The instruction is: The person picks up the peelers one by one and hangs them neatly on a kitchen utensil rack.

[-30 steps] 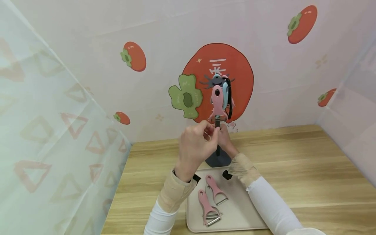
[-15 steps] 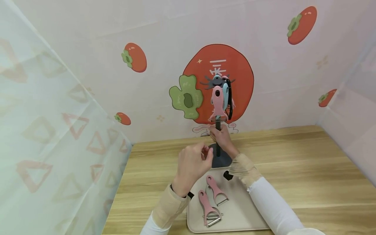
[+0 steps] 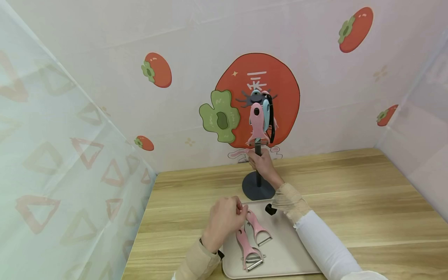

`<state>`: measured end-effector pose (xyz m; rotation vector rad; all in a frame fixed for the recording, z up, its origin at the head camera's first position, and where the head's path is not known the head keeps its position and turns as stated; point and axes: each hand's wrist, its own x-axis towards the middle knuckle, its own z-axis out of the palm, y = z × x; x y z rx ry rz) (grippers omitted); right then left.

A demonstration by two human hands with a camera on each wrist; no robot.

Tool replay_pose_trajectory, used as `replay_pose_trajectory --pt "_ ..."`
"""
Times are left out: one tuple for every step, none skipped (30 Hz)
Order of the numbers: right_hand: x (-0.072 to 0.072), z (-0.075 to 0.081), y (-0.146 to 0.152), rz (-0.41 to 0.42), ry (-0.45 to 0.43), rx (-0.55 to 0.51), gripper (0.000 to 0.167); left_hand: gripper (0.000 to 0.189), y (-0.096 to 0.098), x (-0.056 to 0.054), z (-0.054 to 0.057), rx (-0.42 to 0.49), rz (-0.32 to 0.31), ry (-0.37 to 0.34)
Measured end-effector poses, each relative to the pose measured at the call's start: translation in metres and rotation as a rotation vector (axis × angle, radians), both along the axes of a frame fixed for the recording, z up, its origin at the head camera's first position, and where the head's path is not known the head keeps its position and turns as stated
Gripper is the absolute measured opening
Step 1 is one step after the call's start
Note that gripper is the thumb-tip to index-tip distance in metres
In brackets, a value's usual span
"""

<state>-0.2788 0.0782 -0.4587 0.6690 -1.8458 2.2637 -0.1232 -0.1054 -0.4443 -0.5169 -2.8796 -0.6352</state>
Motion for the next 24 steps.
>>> replay_pose_trajectory --pt "0.000 0.000 0.000 0.002 -0.005 0.000 0.059 0.032 -0.001 0.002 -0.002 -0.012 0.003 -0.033" --pt "0.000 0.001 0.000 0.005 -0.008 0.000 0.059 0.036 -0.001 0.005 -0.004 -0.026 0.010 -0.069" --pt "0.000 0.001 0.000 0.007 -0.012 0.000 0.058 0.039 -0.001 0.007 -0.006 -0.041 0.016 -0.100" --pt "-0.001 0.001 -0.001 0.008 -0.012 -0.001 0.059 0.042 -0.002 0.010 -0.007 -0.062 0.022 -0.121" --pt "-0.001 0.001 -0.001 0.009 -0.012 -0.002 0.059 0.045 -0.002 0.013 -0.008 -0.085 0.031 -0.142" --pt "-0.001 0.001 -0.001 0.010 -0.012 -0.003 0.059 0.047 -0.002 0.016 -0.009 -0.109 0.040 -0.155" --pt "-0.001 0.001 -0.001 0.011 -0.014 -0.006 0.059 0.049 -0.001 0.018 -0.010 -0.137 0.050 -0.173" --pt "0.000 0.001 -0.001 0.011 -0.015 -0.007 0.059 0.050 -0.001 0.021 -0.011 -0.165 0.062 -0.194" --pt "0.000 0.001 -0.001 0.013 -0.016 -0.009 0.059 0.050 -0.001 0.023 -0.012 -0.197 0.070 -0.207" --pt "0.000 0.001 -0.001 0.013 -0.015 -0.011 0.060 0.049 0.000 0.025 -0.013 -0.233 0.073 -0.216" --pt "0.000 0.001 -0.001 0.013 -0.015 -0.013 0.060 0.048 0.000 0.027 -0.014 -0.259 0.075 -0.225" --pt "0.000 0.001 -0.001 0.013 -0.014 -0.015 0.061 0.046 0.001 0.028 -0.015 -0.277 0.073 -0.237" --pt "0.000 0.001 -0.001 0.013 -0.012 -0.017 0.061 0.043 0.001 0.030 -0.016 -0.295 0.068 -0.245" --pt "0.000 0.001 -0.001 0.012 -0.010 -0.018 0.062 0.041 0.002 0.031 -0.017 -0.312 0.062 -0.246" --pt "0.000 0.001 -0.001 0.010 -0.010 -0.020 0.062 0.038 0.002 0.032 -0.019 -0.326 0.055 -0.242" --pt "0.000 0.001 -0.001 0.006 -0.010 -0.021 0.063 0.036 0.002 0.034 -0.020 -0.334 0.048 -0.239" --pt "0.001 0.001 -0.001 0.003 -0.011 -0.020 0.063 0.034 0.003 0.035 -0.021 -0.336 0.048 -0.237" --pt "0.001 0.001 -0.001 0.000 -0.013 -0.018 0.063 0.034 0.003 0.036 -0.022 -0.338 0.047 -0.240" --pt "0.001 0.001 -0.001 -0.003 -0.014 -0.016 0.062 0.033 0.003 0.037 -0.022 -0.343 0.046 -0.237" --pt "0.001 0.001 -0.001 -0.005 -0.016 -0.015 0.062 0.034 0.003 0.038 -0.023 -0.344 0.048 -0.240" --pt "0.001 0.002 -0.001 -0.007 -0.016 -0.014 0.062 0.035 0.003 0.039 -0.023 -0.341 0.048 -0.251" --pt "0.001 0.002 -0.001 -0.008 -0.016 -0.014 0.062 0.037 0.004 0.040 -0.023 -0.339 0.048 -0.262" --pt "0.002 0.002 -0.001 -0.007 -0.016 -0.015 0.062 0.038 0.004 0.040 -0.023 -0.337 0.047 -0.274" --pt "0.002 0.002 -0.001 -0.006 -0.016 -0.017 0.062 0.040 0.005 0.041 -0.023 -0.343 0.045 -0.286"
